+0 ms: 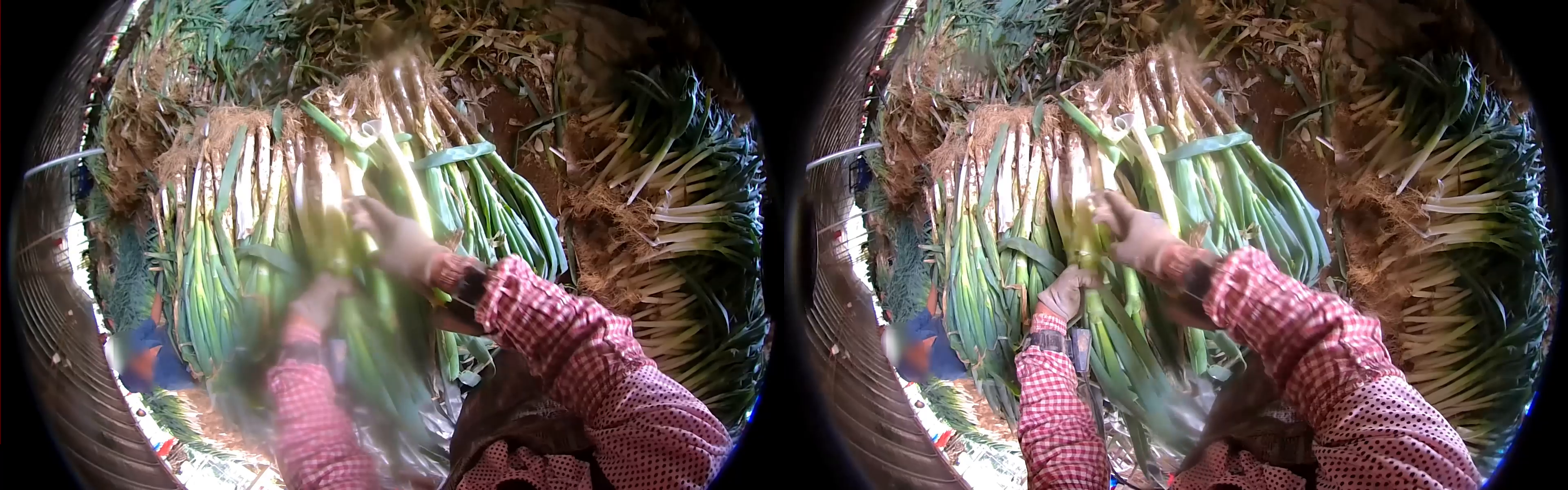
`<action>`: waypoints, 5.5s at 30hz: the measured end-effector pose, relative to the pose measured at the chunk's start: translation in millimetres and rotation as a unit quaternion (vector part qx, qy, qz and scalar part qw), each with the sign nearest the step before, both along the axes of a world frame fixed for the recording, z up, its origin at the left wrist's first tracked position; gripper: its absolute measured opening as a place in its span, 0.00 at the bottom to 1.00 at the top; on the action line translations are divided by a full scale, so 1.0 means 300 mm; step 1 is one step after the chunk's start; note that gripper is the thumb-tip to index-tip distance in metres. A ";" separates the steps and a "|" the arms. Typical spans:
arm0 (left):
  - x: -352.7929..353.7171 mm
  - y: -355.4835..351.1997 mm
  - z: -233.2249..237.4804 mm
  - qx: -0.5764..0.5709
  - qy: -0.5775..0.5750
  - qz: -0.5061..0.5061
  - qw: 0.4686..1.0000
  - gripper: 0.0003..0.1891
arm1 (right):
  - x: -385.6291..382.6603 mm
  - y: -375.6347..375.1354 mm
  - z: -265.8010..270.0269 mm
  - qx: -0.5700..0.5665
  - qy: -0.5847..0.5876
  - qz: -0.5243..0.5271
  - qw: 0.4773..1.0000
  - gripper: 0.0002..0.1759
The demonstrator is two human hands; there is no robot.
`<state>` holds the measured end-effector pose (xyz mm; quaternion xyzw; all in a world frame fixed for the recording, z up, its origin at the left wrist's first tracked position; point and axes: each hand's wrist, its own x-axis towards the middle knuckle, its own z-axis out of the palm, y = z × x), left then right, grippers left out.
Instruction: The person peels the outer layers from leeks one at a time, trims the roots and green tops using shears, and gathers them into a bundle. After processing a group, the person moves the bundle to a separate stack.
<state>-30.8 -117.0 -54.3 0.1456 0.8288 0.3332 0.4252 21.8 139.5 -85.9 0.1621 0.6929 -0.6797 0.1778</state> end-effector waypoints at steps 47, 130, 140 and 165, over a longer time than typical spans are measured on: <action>0.103 0.037 -0.119 0.149 -0.364 0.250 0.885 0.12 | 0.035 -0.046 -0.351 -0.072 0.155 -0.075 0.982 0.14; -0.048 0.017 -0.274 -0.115 0.152 0.361 0.913 0.24 | 0.396 -0.009 0.222 -0.171 -0.094 0.083 0.977 0.57; -0.137 0.010 -0.428 -0.065 0.093 0.589 0.800 0.24 | 0.310 -0.109 0.124 -0.061 -0.086 0.170 0.980 0.52; -0.413 0.209 -0.088 -0.181 0.172 0.383 0.889 0.31 | 0.176 -0.079 0.125 -0.025 -0.018 0.158 0.987 0.48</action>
